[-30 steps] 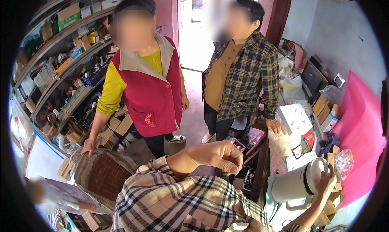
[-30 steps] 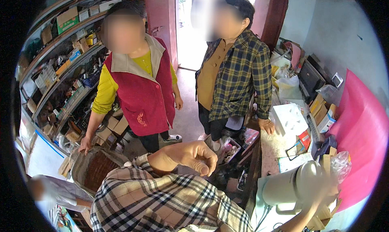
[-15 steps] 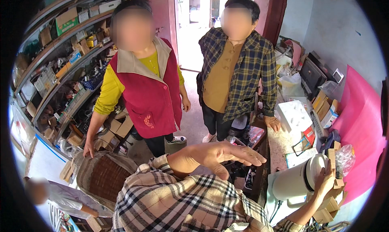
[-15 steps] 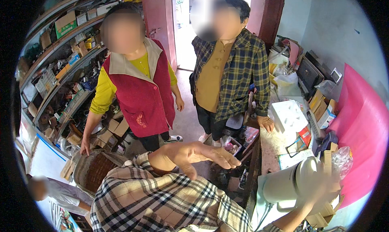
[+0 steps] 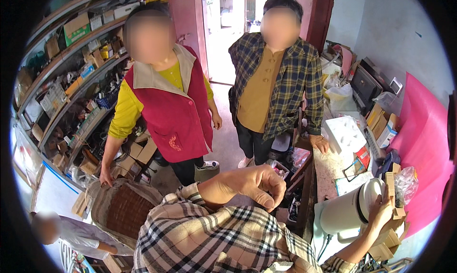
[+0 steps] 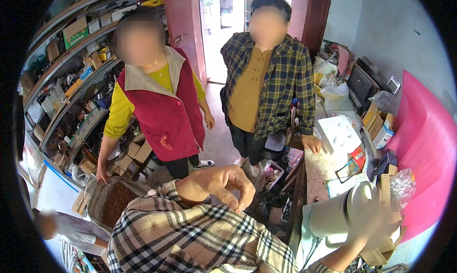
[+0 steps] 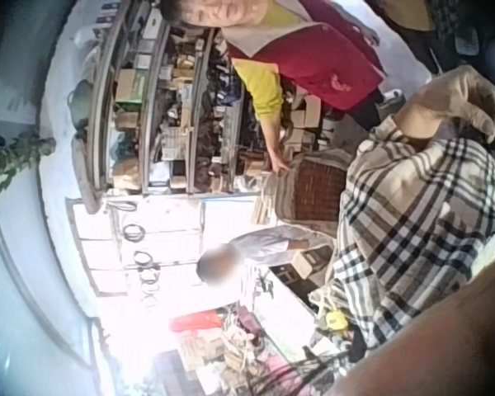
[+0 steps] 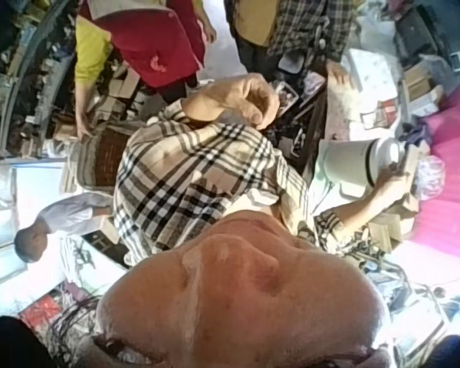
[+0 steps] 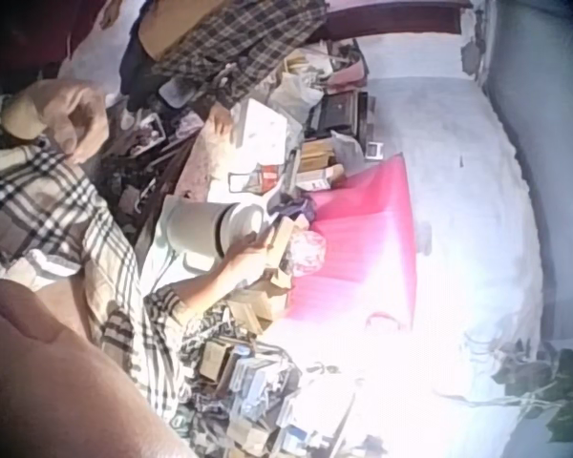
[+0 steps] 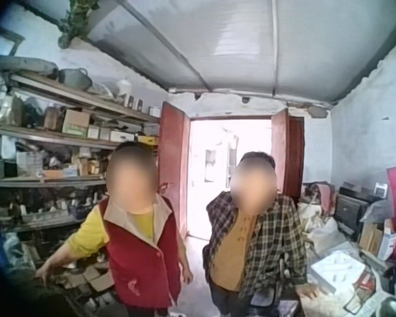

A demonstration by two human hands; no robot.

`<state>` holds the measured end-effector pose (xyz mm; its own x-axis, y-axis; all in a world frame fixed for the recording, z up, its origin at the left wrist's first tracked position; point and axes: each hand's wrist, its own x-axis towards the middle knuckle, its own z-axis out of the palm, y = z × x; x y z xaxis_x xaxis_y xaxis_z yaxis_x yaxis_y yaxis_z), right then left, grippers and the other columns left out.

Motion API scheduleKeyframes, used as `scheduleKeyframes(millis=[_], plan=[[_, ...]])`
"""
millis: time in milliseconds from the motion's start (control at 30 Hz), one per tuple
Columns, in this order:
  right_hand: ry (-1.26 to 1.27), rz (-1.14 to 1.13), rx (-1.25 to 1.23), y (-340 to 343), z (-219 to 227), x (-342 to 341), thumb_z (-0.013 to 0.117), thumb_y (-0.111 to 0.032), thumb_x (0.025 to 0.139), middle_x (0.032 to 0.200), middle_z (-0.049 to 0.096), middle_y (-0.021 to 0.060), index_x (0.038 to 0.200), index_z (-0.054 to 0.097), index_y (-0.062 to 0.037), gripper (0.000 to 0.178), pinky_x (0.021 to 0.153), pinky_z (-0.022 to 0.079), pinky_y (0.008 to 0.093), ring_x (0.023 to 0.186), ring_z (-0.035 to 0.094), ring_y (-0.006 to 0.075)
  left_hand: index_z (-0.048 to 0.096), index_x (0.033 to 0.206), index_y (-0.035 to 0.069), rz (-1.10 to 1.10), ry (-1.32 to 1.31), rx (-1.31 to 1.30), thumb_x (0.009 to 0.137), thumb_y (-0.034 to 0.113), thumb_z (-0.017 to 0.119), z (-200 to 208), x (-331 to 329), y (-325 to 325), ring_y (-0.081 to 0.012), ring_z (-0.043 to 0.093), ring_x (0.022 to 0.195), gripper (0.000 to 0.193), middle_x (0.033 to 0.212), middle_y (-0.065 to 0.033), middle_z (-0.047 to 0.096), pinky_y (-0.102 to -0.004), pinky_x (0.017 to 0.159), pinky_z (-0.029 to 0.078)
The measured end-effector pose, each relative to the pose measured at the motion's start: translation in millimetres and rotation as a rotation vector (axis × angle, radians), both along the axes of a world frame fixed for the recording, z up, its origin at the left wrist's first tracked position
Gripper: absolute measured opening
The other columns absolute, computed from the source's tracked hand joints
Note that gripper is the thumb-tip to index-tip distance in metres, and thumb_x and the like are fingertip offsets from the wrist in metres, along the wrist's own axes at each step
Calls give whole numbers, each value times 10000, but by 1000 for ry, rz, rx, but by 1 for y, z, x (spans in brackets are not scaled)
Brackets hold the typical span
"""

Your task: The person assembles a white electric kettle by attaching the base and lid. They repeatedly remove and reattach the components while interacting with bystanders in a cluttered workshop environment.

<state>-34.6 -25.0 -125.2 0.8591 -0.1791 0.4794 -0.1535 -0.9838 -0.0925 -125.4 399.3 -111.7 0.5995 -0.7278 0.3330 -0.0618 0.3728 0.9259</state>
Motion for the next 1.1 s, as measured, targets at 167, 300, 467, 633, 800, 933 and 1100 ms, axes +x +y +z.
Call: scheduleKeyframes(millis=[167,300,467,633,800,933,1100], plan=[[40,-29,-6,11,10,-4,584,-116,856,1110,636,231,1327,551,-184,477,783,521,449,917,649,384,639,814,10,2,7,2,816,260,768,-1,-1,0,-108,607,681,282,750,-51,647,-235,621,463],[78,-28,-5,15,16,-5,583,-110,853,1101,633,235,1320,556,-172,473,788,517,448,925,643,389,640,824,11,0,19,-5,825,264,761,2,-3,1,-110,610,691,280,758,-52,647,-238,623,466],[13,0,9,7,8,-3,580,-108,854,1083,634,233,1319,556,-164,469,783,513,449,914,642,389,642,834,7,1,-27,-23,833,265,753,-2,0,0,-113,610,693,281,759,-53,646,-237,624,467],[-53,75,-20,-18,-15,9,576,-108,856,1133,616,243,1325,552,-165,473,821,505,449,973,626,396,643,848,2,-3,-28,-34,835,262,751,-3,0,1,-112,610,694,282,765,-55,648,-233,626,468],[19,42,56,-10,-10,11,575,-116,860,1215,576,269,1335,547,-191,482,884,487,448,1053,599,409,645,859,-1,15,-8,-26,837,256,750,0,-2,0,-110,616,705,278,772,-59,654,-232,632,470],[-16,16,38,-29,-21,17,581,-139,866,1263,552,271,1347,535,-229,492,940,460,450,1139,556,413,650,869,-1,2,34,-23,837,257,748,4,-2,1,-114,620,708,278,770,-58,654,-234,641,474],[28,34,46,-34,-25,27,575,-148,873,1281,544,265,1354,528,-239,492,950,457,449,1160,543,414,652,870,2,46,-2,-11,835,261,748,-4,-2,1,-118,629,707,278,773,-63,661,-238,646,481]])
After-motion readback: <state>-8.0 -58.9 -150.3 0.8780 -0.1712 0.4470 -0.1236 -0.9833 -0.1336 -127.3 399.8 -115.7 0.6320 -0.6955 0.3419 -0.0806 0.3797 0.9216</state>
